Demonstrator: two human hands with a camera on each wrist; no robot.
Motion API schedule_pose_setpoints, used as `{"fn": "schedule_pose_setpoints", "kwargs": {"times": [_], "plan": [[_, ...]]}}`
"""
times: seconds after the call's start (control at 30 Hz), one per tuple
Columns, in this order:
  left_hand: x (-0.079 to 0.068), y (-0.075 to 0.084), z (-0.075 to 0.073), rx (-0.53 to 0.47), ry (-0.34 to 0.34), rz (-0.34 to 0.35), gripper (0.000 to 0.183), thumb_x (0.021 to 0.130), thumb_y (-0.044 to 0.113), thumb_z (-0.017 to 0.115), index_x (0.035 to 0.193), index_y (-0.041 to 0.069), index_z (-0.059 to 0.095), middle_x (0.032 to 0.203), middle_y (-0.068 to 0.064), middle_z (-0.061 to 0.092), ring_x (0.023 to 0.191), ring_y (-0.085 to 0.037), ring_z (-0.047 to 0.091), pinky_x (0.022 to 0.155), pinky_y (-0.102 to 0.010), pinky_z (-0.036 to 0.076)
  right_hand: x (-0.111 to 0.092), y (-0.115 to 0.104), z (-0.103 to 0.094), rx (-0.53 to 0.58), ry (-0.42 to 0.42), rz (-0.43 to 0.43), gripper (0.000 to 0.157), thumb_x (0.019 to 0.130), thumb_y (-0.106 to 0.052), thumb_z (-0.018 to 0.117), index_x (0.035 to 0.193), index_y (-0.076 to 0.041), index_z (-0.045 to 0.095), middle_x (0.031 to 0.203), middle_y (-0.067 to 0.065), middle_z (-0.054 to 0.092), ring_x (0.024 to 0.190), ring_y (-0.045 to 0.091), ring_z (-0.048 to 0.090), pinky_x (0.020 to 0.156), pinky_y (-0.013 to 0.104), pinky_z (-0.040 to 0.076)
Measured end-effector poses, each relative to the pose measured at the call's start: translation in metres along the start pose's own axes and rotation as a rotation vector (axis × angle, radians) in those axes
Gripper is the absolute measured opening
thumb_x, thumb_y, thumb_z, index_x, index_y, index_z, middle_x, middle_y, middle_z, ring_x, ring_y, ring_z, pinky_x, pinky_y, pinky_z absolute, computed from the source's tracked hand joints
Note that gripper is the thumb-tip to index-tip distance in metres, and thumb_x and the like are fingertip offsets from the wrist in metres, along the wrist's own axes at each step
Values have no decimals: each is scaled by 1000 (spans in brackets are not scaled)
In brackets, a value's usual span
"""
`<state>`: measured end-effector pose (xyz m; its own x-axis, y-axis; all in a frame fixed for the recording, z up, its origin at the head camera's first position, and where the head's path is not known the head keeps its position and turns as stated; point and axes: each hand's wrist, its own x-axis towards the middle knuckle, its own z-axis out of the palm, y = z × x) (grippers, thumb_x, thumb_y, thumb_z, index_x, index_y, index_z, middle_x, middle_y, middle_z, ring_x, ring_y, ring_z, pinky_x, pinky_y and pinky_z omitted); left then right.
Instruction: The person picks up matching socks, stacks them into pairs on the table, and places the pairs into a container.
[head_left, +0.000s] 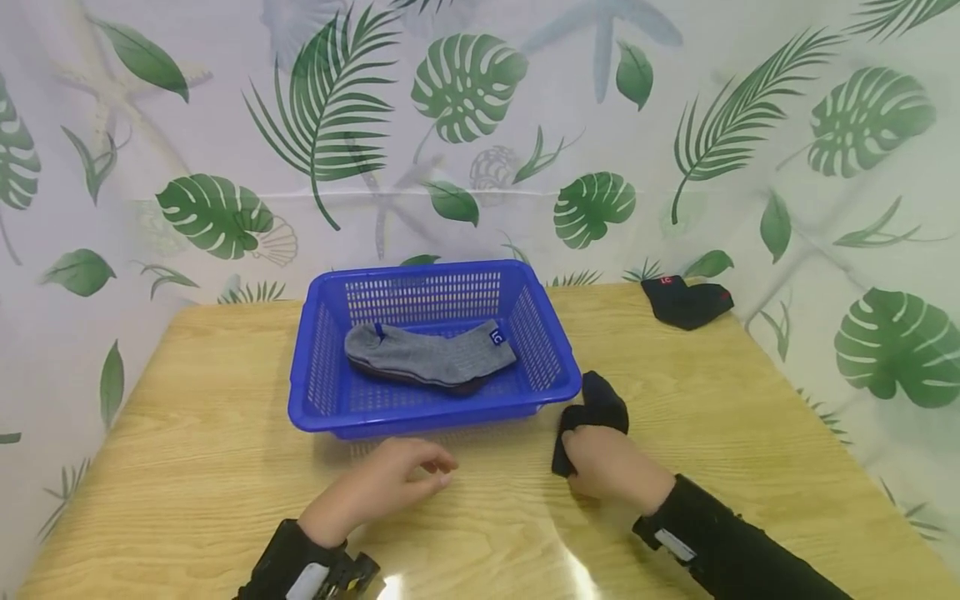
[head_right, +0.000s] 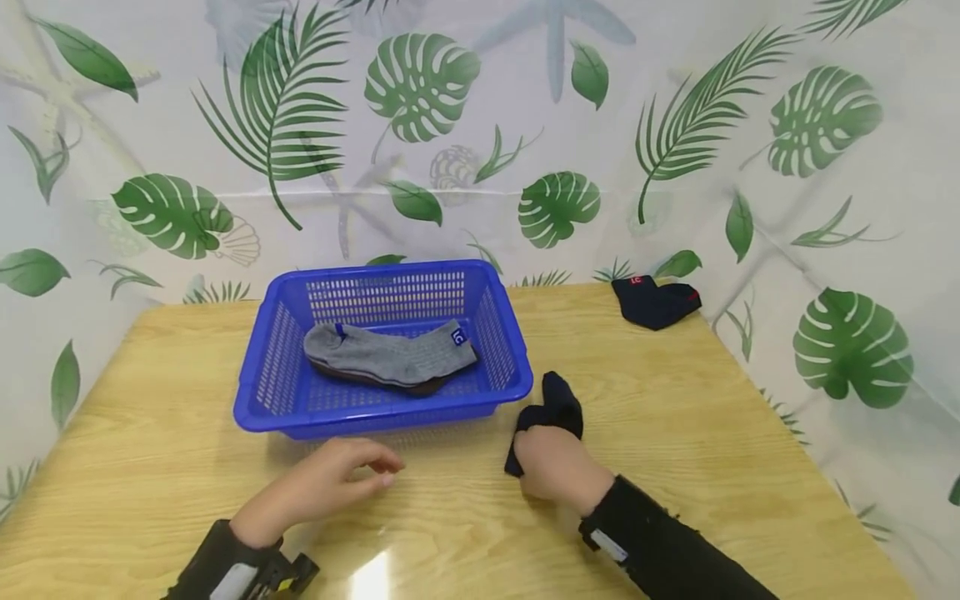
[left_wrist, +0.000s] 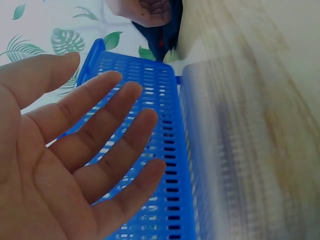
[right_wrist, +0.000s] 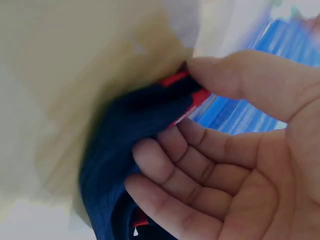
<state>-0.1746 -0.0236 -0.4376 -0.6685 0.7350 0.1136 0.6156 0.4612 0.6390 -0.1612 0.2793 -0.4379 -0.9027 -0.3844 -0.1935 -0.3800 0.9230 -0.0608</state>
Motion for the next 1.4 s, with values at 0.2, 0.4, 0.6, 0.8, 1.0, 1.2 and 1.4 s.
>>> {"fn": "schedule_pose_setpoints", "kwargs": {"times": [0.2,0.4,0.6,0.8,1.0,1.2,1.4], "plan": [[14,1,9,27,-46,14,22,95,20,62,110,6,70,107,-5,71,96,-20,66,86,-35,53,-4,-59,4,-57,-21,-173,28,73,-18,77,91,-1,63,76,4,58,69,16,58,64,32,51],[26,9,20,67,-79,61,18,95,15,62,111,9,70,115,-2,65,108,-17,62,94,-30,49,-11,-102,7,-163,-5,-432,27,79,-23,75,99,-7,67,78,-3,58,72,8,55,65,22,49],[29,19,26,177,-135,78,26,95,19,62,120,17,70,144,-7,47,132,-28,43,107,-42,39,-15,-115,13,-147,115,-721,22,89,-37,67,96,-16,65,89,-7,57,78,1,50,66,12,40],[26,19,26,324,-257,-92,40,93,31,65,132,24,62,156,-13,29,141,-43,25,106,-56,36,-13,-109,14,-6,141,-885,6,85,-22,73,88,-23,68,81,-12,52,70,-3,38,65,7,30],[8,12,16,401,-220,-263,53,89,38,69,135,14,59,148,-16,43,135,-41,38,104,-54,39,-18,-88,-2,-116,-24,-632,16,76,-12,77,83,-23,68,76,-11,49,68,3,42,59,16,37],[-13,10,6,471,-132,-306,55,83,35,74,127,5,63,128,-20,55,115,-38,54,97,-49,45,-19,-64,-19,-217,-205,-304,20,71,-4,78,84,-15,68,78,-6,46,69,12,46,64,27,45],[-21,17,2,535,-80,-272,53,82,38,76,116,-1,67,115,-19,58,107,-34,55,94,-46,46,-16,-61,-25,-132,-120,-264,16,75,-15,80,85,-9,69,80,-3,54,71,14,55,69,31,51]]}}
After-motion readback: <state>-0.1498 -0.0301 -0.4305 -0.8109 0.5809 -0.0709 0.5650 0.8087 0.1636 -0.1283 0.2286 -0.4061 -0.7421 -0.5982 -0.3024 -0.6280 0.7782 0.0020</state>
